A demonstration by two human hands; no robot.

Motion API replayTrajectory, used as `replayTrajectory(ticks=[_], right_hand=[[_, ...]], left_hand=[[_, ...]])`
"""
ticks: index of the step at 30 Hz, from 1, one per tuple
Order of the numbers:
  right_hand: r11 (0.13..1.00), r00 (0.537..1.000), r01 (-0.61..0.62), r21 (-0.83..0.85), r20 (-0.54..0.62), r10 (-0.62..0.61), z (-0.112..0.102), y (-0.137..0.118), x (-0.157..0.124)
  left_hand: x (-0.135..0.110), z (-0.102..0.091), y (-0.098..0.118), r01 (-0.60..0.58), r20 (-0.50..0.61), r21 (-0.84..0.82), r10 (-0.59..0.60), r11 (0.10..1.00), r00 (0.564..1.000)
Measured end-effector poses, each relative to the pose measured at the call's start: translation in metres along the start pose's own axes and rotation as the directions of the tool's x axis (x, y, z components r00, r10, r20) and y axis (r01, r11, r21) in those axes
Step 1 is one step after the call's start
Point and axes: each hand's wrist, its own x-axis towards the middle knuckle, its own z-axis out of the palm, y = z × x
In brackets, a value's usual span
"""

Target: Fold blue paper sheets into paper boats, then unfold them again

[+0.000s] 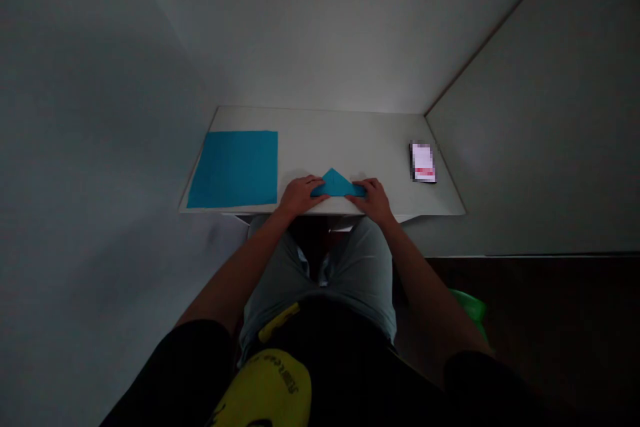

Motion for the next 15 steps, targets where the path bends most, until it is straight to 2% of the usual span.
replayTrajectory(ticks=[5,8,12,15], right_hand=[[0.999,0.998,-0.030,0.015,-0.063,0.030,0.001,-0.007,0.001],[0.991,0.988,-0.120,0.053,-0.092,0.124,0.006,-0.014,0.001],[0.956,0.975,-0.189,0.223,-0.073,0.210,0.021,-0.028,0.003],[0.928,0.960,-0.175,0.330,-0.153,0.235,0.037,-0.038,0.008]], left_hand=[[0.001,-0.001,0.004,0.002,-0.018,0.030,-0.002,1.000,1.000],[0.001,-0.001,0.006,-0.005,-0.029,0.045,0.007,0.999,1.000],[-0.001,-0.001,0.008,-0.002,-0.009,0.072,0.003,0.997,1.000],[-0.002,-0.001,0.008,0.012,0.028,0.093,-0.014,0.996,1.000]])
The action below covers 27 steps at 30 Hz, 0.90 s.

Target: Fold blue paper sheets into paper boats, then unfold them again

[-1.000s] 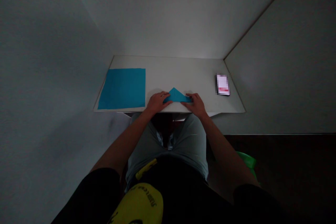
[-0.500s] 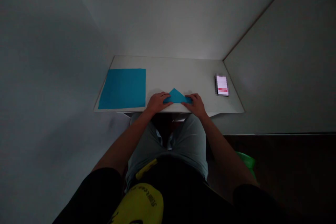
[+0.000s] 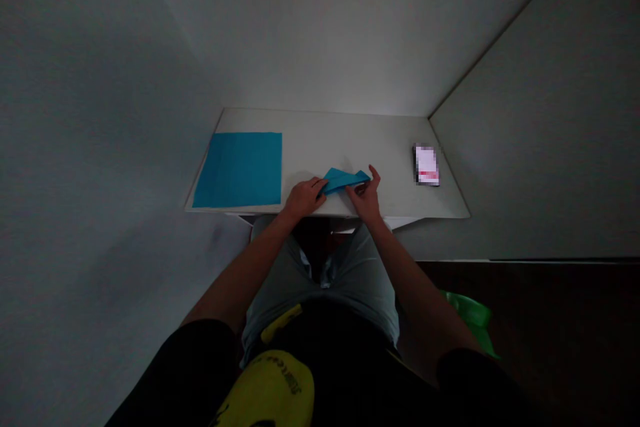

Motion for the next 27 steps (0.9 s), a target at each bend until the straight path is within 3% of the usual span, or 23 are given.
replayTrajectory(ticks=[4,10,18,24,27], right_hand=[[0.997,0.995,-0.030,0.071,-0.094,0.037,0.021,-0.004,0.005],[0.996,0.995,-0.091,0.001,-0.044,0.091,0.041,-0.006,0.011],[0.999,1.000,-0.022,-0.035,0.013,0.023,0.041,-0.013,0.007],[0.995,0.994,-0.072,-0.074,0.080,0.078,0.040,-0.021,0.008],[0.993,0.996,-0.071,-0.090,0.051,0.076,0.041,-0.019,0.008]], left_hand=[[0.001,0.000,0.000,0.015,0.022,0.024,-0.016,1.000,1.000],[0.003,0.005,0.003,-0.008,-0.003,0.024,0.008,1.000,1.000],[0.002,0.007,0.005,0.116,-0.148,-0.148,-0.138,0.982,0.979],[0.007,0.007,0.007,0.125,-0.053,-0.133,-0.133,0.983,0.990],[0.009,0.009,0.010,0.098,-0.077,-0.108,-0.107,0.989,0.991]])
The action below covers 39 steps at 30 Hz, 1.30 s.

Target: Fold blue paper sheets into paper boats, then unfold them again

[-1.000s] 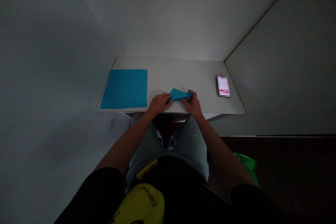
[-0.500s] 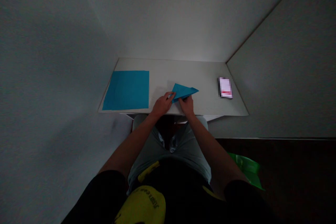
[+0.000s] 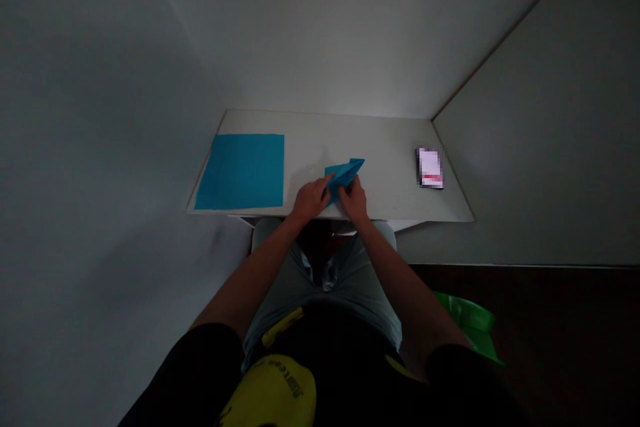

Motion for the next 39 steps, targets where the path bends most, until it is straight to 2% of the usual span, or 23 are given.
replayTrajectory(ticks=[5,10,15,17,20,22,24,26,28,32,34,37,39], right_hand=[[0.998,1.000,-0.009,0.054,-0.013,0.009,0.002,0.001,-0.002],[0.986,0.997,0.053,0.158,-0.057,-0.044,0.004,-0.003,0.002],[0.994,0.992,-0.078,0.078,-0.089,0.085,0.008,0.000,0.006],[0.994,0.991,-0.085,0.070,-0.093,0.092,0.008,0.000,0.006],[0.994,0.994,-0.038,0.097,-0.097,0.048,0.005,-0.003,0.005],[0.989,0.998,0.014,0.145,-0.069,-0.004,0.000,-0.005,0.004],[0.978,0.998,0.058,0.202,-0.007,-0.058,-0.005,-0.004,0.004],[0.966,0.992,0.109,0.234,0.043,-0.122,-0.011,0.000,0.005],[0.960,0.977,0.183,0.211,0.068,-0.201,-0.018,0.006,0.008],[0.944,0.933,0.329,0.041,0.140,-0.331,-0.031,0.022,0.013],[0.908,0.897,0.414,-0.055,0.194,-0.398,-0.040,0.029,0.014],[0.808,0.811,0.559,-0.187,0.330,-0.484,-0.056,0.035,0.009],[0.743,0.758,0.622,-0.247,0.427,-0.492,-0.065,0.037,0.003]], left_hand=[[-0.002,-0.001,0.001,-0.021,-0.061,0.002,0.022,1.000,0.998],[-0.006,-0.002,0.005,-0.238,0.040,0.070,0.236,0.969,0.971],[-0.007,0.000,0.006,-0.311,0.036,0.072,0.309,0.948,0.950],[-0.007,0.001,0.003,-0.256,-0.035,0.018,0.257,0.966,0.966],[-0.005,0.001,-0.001,-0.044,-0.199,-0.175,0.008,0.984,0.980],[-0.003,-0.001,-0.004,0.086,-0.255,-0.345,-0.182,0.935,0.950],[0.000,-0.004,-0.006,0.155,-0.258,-0.476,-0.305,0.866,0.917],[0.003,-0.006,-0.008,0.174,-0.255,-0.527,-0.350,0.832,0.901],[0.005,-0.007,-0.010,0.192,-0.249,-0.505,-0.355,0.841,0.901],[0.006,-0.009,-0.016,0.252,-0.192,-0.338,-0.328,0.907,0.925],[0.005,-0.011,-0.018,0.224,-0.156,-0.239,-0.266,0.945,0.951],[-0.002,-0.017,-0.021,0.063,-0.049,-0.133,-0.070,0.989,0.996],[-0.009,-0.021,-0.023,-0.066,0.063,-0.086,0.071,0.994,0.995]])
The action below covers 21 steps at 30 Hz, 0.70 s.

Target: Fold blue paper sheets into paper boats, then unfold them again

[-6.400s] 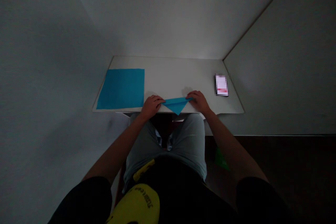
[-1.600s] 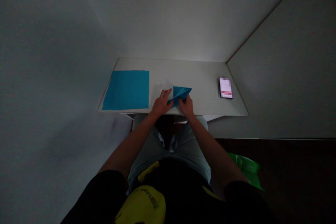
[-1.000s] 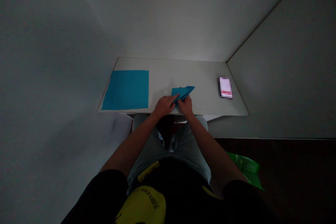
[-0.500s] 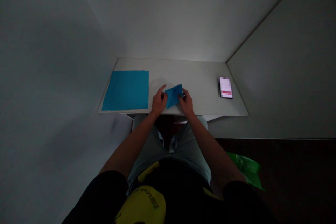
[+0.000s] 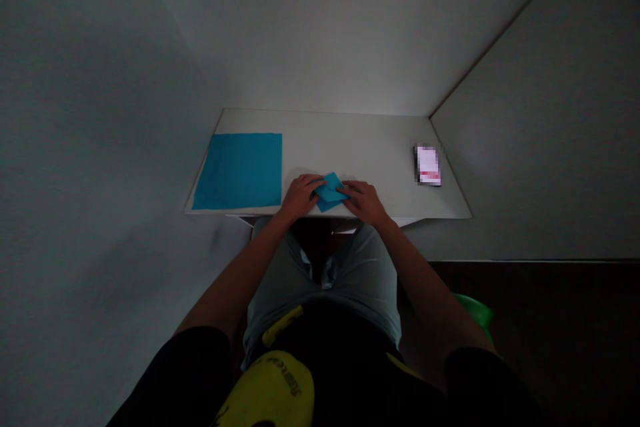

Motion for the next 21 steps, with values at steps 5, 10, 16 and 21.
replayTrajectory(ticks=[5,10,16,21], right_hand=[[0.999,1.000,0.031,-0.030,0.001,-0.031,-0.006,-0.005,-0.013],[1.000,0.998,0.023,-0.012,-0.050,-0.023,-0.006,-0.013,-0.014],[0.982,0.990,0.067,-0.175,0.136,-0.043,-0.005,-0.021,-0.009],[0.990,0.991,0.042,-0.136,0.128,-0.025,-0.004,-0.022,-0.010]], left_hand=[[-0.017,-0.005,-0.003,-0.135,0.140,0.095,0.121,0.986,0.983],[-0.021,-0.005,-0.001,-0.149,0.088,0.132,0.139,0.980,0.986],[-0.022,0.004,-0.006,-0.174,0.063,0.073,0.170,0.982,0.983],[-0.023,0.004,-0.006,-0.210,0.101,0.091,0.201,0.973,0.974]])
